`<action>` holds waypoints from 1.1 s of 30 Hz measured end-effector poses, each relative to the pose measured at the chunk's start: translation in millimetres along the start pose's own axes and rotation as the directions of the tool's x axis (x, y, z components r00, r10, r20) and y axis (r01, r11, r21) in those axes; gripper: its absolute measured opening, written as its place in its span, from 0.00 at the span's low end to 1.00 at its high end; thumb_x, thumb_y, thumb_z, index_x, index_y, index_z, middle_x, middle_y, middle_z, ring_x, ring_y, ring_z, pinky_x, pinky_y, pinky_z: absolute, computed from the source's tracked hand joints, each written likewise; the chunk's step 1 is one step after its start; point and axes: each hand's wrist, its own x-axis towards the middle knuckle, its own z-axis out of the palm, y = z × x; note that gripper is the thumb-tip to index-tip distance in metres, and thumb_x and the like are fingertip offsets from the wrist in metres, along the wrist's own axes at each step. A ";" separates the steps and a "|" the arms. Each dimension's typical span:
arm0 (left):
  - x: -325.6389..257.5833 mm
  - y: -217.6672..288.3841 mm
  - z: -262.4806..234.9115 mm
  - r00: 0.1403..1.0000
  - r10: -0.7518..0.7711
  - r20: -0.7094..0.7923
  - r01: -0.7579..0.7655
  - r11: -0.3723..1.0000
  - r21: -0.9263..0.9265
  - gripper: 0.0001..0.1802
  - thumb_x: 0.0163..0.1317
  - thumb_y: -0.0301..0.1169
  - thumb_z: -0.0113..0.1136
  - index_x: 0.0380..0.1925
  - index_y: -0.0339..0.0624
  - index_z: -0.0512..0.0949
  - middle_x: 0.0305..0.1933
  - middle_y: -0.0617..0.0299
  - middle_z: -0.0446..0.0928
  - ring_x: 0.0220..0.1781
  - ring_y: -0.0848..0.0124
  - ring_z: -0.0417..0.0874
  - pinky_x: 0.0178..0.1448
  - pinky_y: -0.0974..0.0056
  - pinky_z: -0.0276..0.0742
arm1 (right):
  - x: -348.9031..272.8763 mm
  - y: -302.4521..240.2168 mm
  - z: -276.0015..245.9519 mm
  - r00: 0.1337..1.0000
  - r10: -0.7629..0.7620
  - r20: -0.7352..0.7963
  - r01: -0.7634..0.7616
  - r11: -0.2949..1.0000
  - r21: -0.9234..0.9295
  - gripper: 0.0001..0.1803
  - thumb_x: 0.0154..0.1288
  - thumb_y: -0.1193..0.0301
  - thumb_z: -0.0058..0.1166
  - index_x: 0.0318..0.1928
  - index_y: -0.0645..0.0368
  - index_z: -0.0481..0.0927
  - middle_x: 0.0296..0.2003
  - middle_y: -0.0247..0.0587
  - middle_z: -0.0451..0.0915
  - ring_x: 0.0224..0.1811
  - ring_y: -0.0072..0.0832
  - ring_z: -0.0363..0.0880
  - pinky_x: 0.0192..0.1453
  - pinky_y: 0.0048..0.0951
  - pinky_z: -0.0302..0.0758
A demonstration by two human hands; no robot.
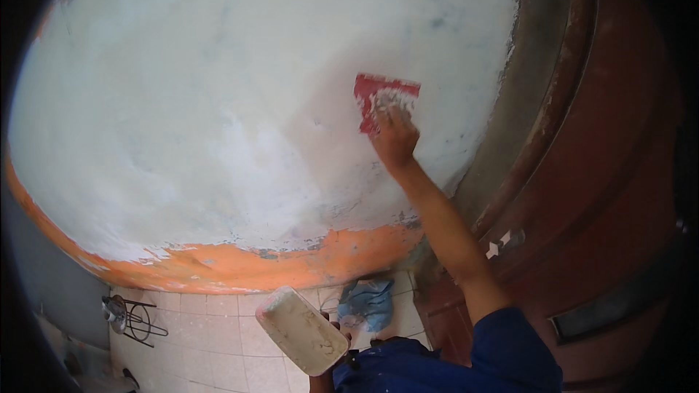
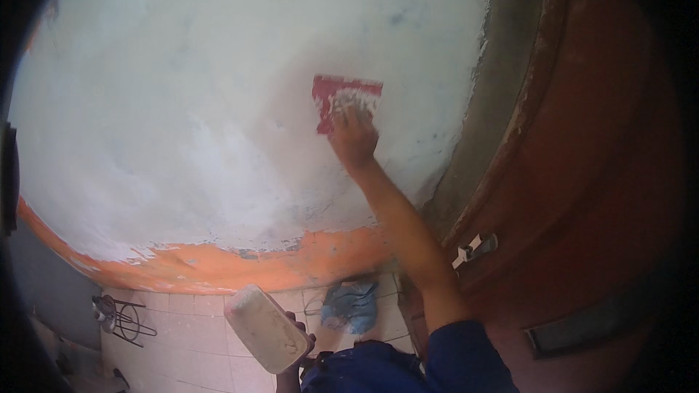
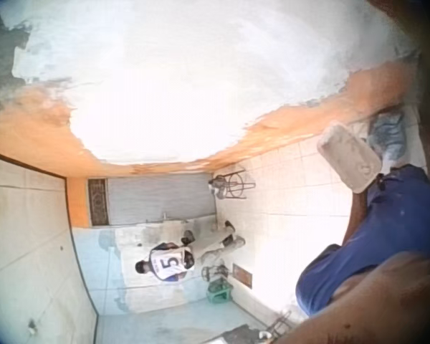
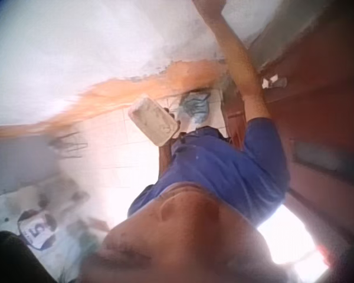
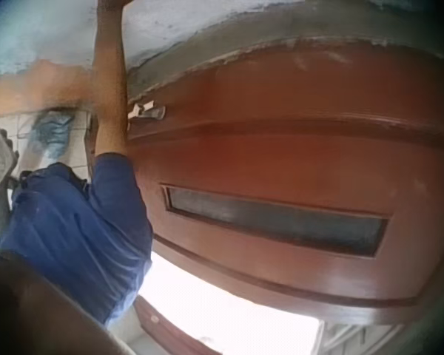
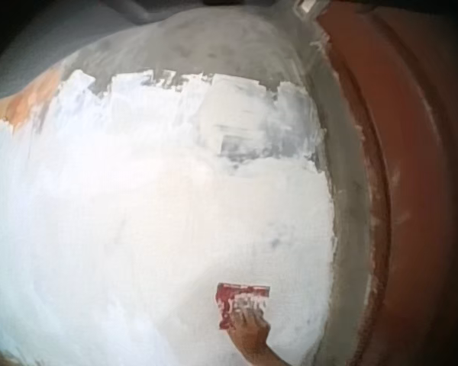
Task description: The person applies wall compound to an interior wall using a plastic spreader, smoothing the material over damaged or uneven areas of the wall surface.
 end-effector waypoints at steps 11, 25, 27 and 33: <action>-2.6 -1.2 0.2 0.991 -0.089 0.103 0.089 0.996 0.007 0.32 0.59 0.49 0.54 0.61 0.49 0.62 0.63 0.57 0.59 0.63 0.53 0.63 0.61 0.30 0.49 | 4.6 -17.1 -62.8 0.969 0.208 0.129 -0.223 0.969 0.108 0.12 0.42 0.78 0.58 0.32 0.53 0.82 0.27 0.38 0.79 0.29 0.37 0.80 0.33 0.33 0.77; -11.5 -0.2 4.1 0.999 0.008 0.031 -0.011 0.994 0.111 0.30 0.60 0.51 0.51 0.59 0.52 0.65 0.64 0.58 0.59 0.63 0.56 0.62 0.61 0.32 0.49 | 34.8 -2.0 -53.0 0.965 0.034 0.260 0.002 0.991 -0.137 0.20 0.35 0.68 0.67 0.36 0.52 0.81 0.36 0.36 0.79 0.32 0.38 0.80 0.32 0.37 0.77; -10.5 -5.9 12.6 0.999 0.017 -0.037 -0.014 0.997 0.077 0.30 0.60 0.51 0.51 0.59 0.51 0.65 0.64 0.58 0.60 0.63 0.56 0.62 0.61 0.32 0.49 | 28.4 -4.6 -57.7 0.964 0.020 0.264 0.008 0.995 -0.103 0.21 0.34 0.69 0.67 0.36 0.52 0.81 0.36 0.36 0.79 0.32 0.37 0.80 0.33 0.37 0.77; -7.6 -0.6 5.8 0.993 -0.068 -0.093 0.064 0.997 -0.044 0.33 0.58 0.53 0.52 0.60 0.48 0.63 0.62 0.58 0.62 0.62 0.57 0.64 0.62 0.33 0.49 | -4.3 -3.3 -62.7 0.919 0.104 0.381 -0.131 0.990 0.045 0.12 0.37 0.75 0.60 0.30 0.55 0.80 0.30 0.39 0.78 0.30 0.40 0.79 0.33 0.37 0.77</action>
